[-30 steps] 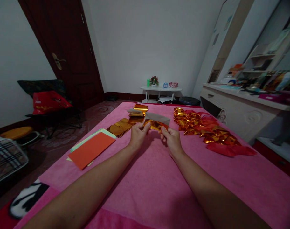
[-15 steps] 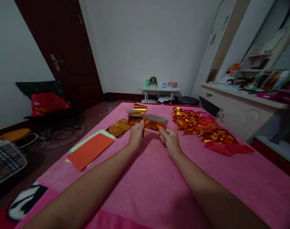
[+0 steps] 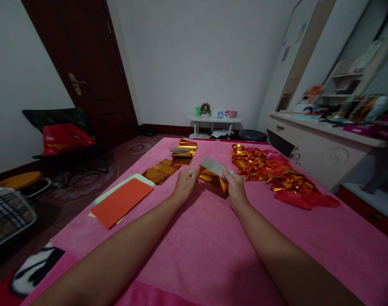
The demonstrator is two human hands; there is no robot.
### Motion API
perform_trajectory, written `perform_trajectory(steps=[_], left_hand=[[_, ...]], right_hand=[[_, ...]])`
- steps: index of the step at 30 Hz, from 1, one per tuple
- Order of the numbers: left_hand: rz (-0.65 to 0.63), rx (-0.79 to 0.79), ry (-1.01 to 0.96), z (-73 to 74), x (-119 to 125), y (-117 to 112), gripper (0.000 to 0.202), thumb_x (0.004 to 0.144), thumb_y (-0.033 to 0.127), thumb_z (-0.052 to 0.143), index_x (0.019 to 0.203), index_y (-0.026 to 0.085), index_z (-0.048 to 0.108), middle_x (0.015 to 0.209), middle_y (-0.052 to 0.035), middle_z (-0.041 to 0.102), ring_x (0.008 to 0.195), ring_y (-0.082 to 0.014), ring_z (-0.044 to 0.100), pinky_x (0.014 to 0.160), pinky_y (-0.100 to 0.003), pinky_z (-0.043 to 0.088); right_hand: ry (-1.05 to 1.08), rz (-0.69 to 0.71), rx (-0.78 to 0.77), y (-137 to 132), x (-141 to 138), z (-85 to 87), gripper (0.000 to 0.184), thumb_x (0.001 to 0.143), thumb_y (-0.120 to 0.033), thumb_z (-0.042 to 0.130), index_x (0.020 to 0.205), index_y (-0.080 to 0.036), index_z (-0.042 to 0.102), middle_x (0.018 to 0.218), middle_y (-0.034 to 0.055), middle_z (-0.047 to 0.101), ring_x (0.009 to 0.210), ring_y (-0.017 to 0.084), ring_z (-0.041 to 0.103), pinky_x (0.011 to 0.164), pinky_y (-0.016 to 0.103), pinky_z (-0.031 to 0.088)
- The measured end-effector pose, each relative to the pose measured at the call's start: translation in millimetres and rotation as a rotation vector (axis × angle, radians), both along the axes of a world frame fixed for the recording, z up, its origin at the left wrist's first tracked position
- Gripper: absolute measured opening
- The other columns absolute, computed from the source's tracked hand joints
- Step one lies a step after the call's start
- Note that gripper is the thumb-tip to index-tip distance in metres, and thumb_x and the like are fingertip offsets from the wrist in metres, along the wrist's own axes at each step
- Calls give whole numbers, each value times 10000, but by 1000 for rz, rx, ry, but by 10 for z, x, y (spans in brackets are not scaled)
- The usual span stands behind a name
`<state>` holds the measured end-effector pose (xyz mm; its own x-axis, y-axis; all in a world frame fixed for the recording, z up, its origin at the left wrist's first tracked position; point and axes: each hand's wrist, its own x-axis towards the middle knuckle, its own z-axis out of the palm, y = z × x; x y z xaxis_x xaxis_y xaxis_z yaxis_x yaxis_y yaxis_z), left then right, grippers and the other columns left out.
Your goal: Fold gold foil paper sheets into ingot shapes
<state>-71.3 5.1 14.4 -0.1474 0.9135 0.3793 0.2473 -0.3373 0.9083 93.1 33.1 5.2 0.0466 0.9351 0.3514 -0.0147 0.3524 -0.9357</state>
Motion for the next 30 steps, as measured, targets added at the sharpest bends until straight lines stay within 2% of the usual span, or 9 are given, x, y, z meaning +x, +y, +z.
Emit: perform_trajectory(steps=[3, 6, 9, 11, 14, 19, 22, 25, 30], left_hand=[[-55, -62, -44, 8, 26, -15, 628, 833, 646, 364, 534, 135, 572, 468, -32, 561, 429, -105, 489, 462, -225, 334], [-98, -150, -126, 20, 46, -21, 640, 822, 682, 329, 679, 125, 612, 531, -54, 599, 446, -121, 534, 435, -221, 343], [-106, -195, -209, 36, 59, -22, 549, 778, 668, 454, 732, 136, 585, 526, -19, 561, 433, -105, 512, 415, -204, 331], [-116, -183, -259, 45, 65, -19, 455, 724, 598, 592, 759, 145, 571, 574, 1, 557, 460, -89, 502, 423, -191, 341], [-139, -173, -317, 44, 63, -4, 366, 690, 462, 676, 859, 150, 586, 681, 3, 575, 509, -79, 501, 436, -180, 354], [-184, -158, -360, 7, 51, 26, 404, 651, 227, 635, 1048, 159, 597, 810, -14, 611, 602, -91, 522, 491, -182, 380], [-204, -117, -345, -3, 61, 26, 408, 595, 142, 595, 1001, 143, 625, 836, -19, 624, 716, -123, 551, 581, -197, 417], [-173, -90, -306, -6, 67, 23, 407, 564, 100, 566, 961, 135, 646, 842, -13, 635, 752, -132, 550, 657, -209, 419], [-114, -93, -277, -7, 59, 22, 393, 559, 64, 551, 930, 145, 653, 818, -1, 642, 737, -133, 548, 667, -213, 408]], right_hand=[[-25, -96, 51, 2, 23, 12, 405, 741, -525, 595, 597, -147, 599, 519, -13, 514, 492, 119, 449, 468, 234, 350], [-176, -166, 155, -55, 2, 47, 292, 742, -405, 620, 618, -142, 617, 553, -17, 510, 527, 114, 444, 499, 228, 351], [-301, -71, 270, -135, -58, 85, 168, 716, -315, 640, 679, -151, 640, 636, -3, 559, 596, 131, 485, 549, 228, 380], [-331, 26, 297, -174, -98, 100, 135, 708, -293, 640, 692, -159, 642, 679, 6, 581, 629, 140, 506, 569, 229, 395], [-292, 56, 221, -177, -114, 96, 166, 713, -320, 630, 702, -155, 644, 655, 6, 573, 603, 140, 497, 541, 230, 389], [-131, -60, 58, -51, -20, 31, 269, 699, -370, 627, 778, -118, 672, 635, 2, 574, 551, 129, 471, 501, 234, 367], [-79, -100, 26, 27, 37, -26, 293, 682, -386, 638, 781, -113, 676, 629, -3, 577, 547, 128, 466, 495, 233, 358], [-59, -93, 7, 64, 58, -68, 298, 674, -401, 641, 772, -122, 675, 628, -2, 590, 552, 135, 480, 504, 238, 370], [-49, -98, -4, 71, 62, -75, 296, 670, -401, 647, 780, -128, 675, 643, 0, 597, 558, 135, 487, 503, 233, 370]])
